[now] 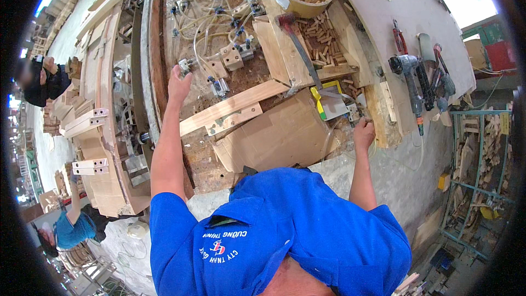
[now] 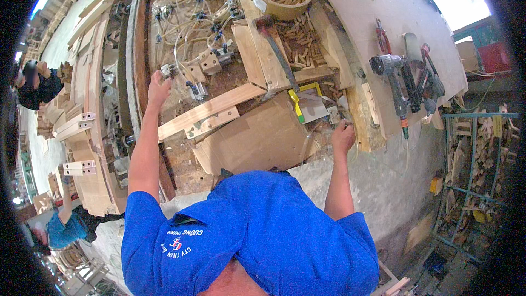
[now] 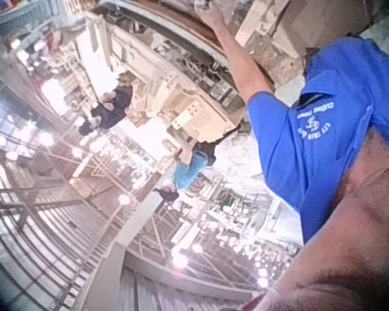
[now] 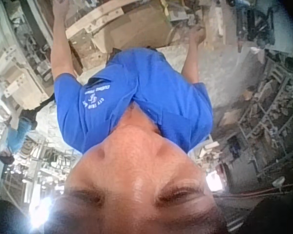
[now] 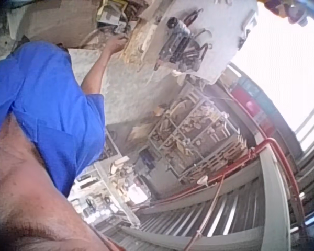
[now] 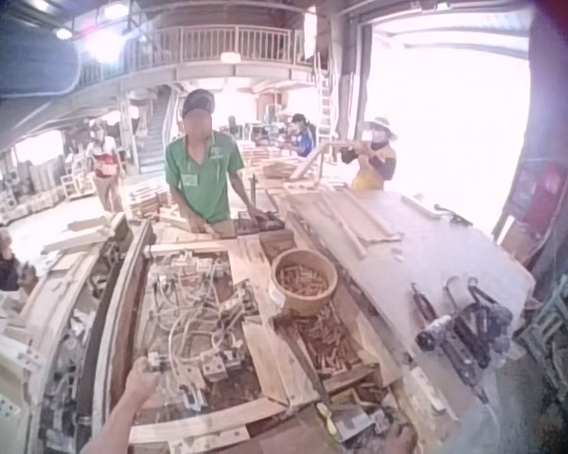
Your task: The person assembles wooden chair components on a workbench. They align pieces, insert dowels, tap joints with a hammer, and fasten parts using a nail gun. The process repeats for multiple chair sections.
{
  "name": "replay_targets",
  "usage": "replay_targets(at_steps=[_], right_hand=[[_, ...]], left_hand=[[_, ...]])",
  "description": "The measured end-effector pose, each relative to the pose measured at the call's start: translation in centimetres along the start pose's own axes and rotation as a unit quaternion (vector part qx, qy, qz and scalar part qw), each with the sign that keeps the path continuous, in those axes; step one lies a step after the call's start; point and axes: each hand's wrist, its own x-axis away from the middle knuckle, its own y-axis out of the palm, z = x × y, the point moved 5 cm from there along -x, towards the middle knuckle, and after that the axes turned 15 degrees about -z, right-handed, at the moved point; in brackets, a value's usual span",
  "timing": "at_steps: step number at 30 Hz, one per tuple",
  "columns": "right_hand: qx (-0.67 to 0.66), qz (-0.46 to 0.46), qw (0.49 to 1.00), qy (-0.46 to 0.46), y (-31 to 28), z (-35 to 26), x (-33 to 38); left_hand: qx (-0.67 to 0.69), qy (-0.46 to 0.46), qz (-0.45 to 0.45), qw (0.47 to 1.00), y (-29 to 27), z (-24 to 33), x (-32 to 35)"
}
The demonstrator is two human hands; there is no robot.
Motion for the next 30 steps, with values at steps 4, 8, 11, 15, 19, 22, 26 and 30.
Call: replay_targets(at_steps=[4, 8, 11, 15, 19, 22, 26, 30], right_hand=[[-0.032, -0.002, 0.999, -0.010, 0.1, -0.2, -0.1], [-0.039, -0.005, 0.999, -0.004, 0.1, -0.3, -0.2], [-0.014, -0.009, 1.000, 0.024, 0.2, 0.7, 0.1], [-0.014, 0.013, 1.000, 0.004, 0.0, -0.3, 0.1], [-0.009, 0.007, 1.000, 0.022, -0.3, -0.8, 0.1], [-0.005, 0.004, 0.999, 0.042, -0.4, -0.7, 0.4], [-0.049, 0.018, 0.998, 0.029, -0.8, -1.5, 0.4], [-0.056, 0.005, 0.997, 0.043, -0.7, -0.6, -0.1]], left_hand=[[-0.012, -0.002, 0.014, 1.000, -0.1, -0.1, 0.2], [-0.009, -0.004, 0.015, 1.000, -0.1, -0.4, 0.1], [-0.017, -0.003, 0.010, 1.000, 0.5, 0.2, -0.4], [-0.045, -0.005, 0.021, 0.999, -0.3, -0.9, -0.9], [-0.037, -0.016, 0.019, 0.999, -0.1, -1.6, -1.1], [-0.010, -0.022, 0.025, 0.999, 0.6, -1.2, -0.8], [-0.024, -0.022, 0.060, 0.998, 0.4, -1.0, -0.4], [-0.063, -0.029, 0.060, 0.996, -0.3, 0.0, -0.7]])
